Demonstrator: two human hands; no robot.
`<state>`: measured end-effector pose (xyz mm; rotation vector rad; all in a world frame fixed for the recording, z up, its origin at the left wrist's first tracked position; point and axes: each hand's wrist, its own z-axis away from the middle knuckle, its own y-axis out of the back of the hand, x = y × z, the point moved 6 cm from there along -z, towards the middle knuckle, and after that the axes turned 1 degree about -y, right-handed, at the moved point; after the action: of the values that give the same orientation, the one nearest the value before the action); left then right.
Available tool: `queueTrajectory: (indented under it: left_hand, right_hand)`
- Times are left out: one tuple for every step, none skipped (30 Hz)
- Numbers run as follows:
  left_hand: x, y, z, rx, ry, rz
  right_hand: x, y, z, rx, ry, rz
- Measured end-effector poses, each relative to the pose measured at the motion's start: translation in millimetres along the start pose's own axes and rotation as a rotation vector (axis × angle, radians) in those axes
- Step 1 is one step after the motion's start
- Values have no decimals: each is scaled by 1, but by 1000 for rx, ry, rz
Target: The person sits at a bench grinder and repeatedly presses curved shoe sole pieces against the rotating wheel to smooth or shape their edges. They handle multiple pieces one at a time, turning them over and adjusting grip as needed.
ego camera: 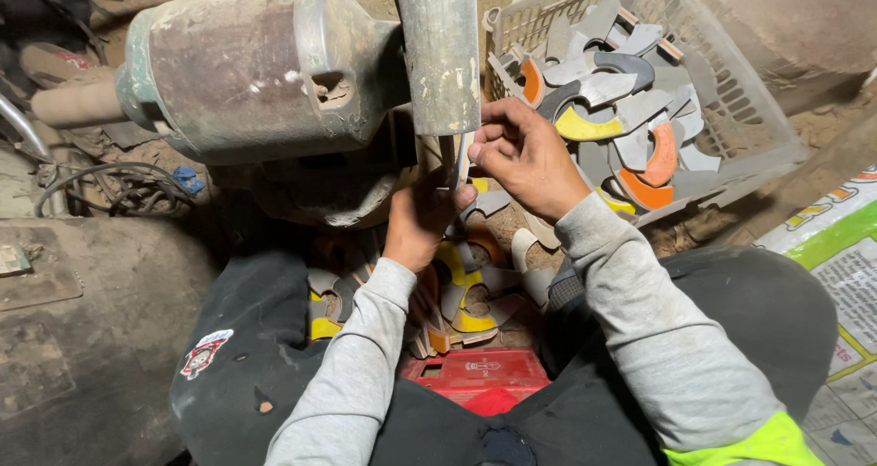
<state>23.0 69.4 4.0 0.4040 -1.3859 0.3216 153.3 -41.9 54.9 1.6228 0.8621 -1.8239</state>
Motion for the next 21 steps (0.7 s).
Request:
queueTrajectory:
  left_hand:
    - [1, 0, 0, 0, -2, 21]
    - [2, 0, 0, -1, -4, 41]
    - [3, 0, 1, -7, 0, 57]
    - [4, 0, 1, -12, 3, 73]
    - [5, 0, 1, -19, 7, 88]
    - [6, 0, 2, -16, 10, 69]
    - [6, 1, 1, -12, 12, 50]
    - [7, 1, 1, -8, 14, 31]
    - [7, 1, 1, -11, 20, 48]
    - [7, 0, 0, -14, 25, 63]
    - [7, 0, 1, -18, 31, 79]
    - [8, 0, 0, -16, 24, 75]
    - [9, 0, 0, -15, 18, 71]
    - [9, 0, 0, -13, 12, 67]
    - [9, 1, -1, -12, 20, 69]
    - [9, 0, -1, -11, 26, 70]
    - [8, 0, -1, -11, 35, 71]
    - [8, 0, -1, -15, 29, 72]
    - [8, 1, 0, -19, 21, 72]
    - [7, 1, 2, -23, 15, 72]
    - [6, 1, 4, -24, 23, 52]
  right_hand:
    - [0, 0, 0, 7, -5, 17]
    - [1, 0, 0, 14, -9, 33]
    - [1, -1, 0, 22, -13, 50]
    - [1, -1, -1, 16, -7, 45]
    - [1, -2, -1, 10, -1, 39]
    - [0, -3, -2, 5, 4, 32]
    - [0, -3, -3, 2, 5, 24]
    - [0, -3, -3, -1, 5, 16]
    - [-1, -4, -4, -5, 5, 8]
    - [-1, -4, -5, -8, 0, -2]
    - [-1, -5, -5, -10, -7, -12]
    - [-1, -4, -6, -11, -13, -22]
    - [-1, -4, -7, -6, -15, -12]
    - [-1, -4, -7, -1, -17, -3]
    - [-1, -3, -8, 3, -17, 7]
    - [-1, -3, -8, 1, -17, 5]
    - [-1, -3, -8, 1, -18, 3]
    - [0, -3, -9, 0, -17, 1]
    - [0, -4, -9, -2, -5, 1]
    - [0, -5, -8, -2, 5, -1]
    - [1, -6, -5, 0, 13, -2]
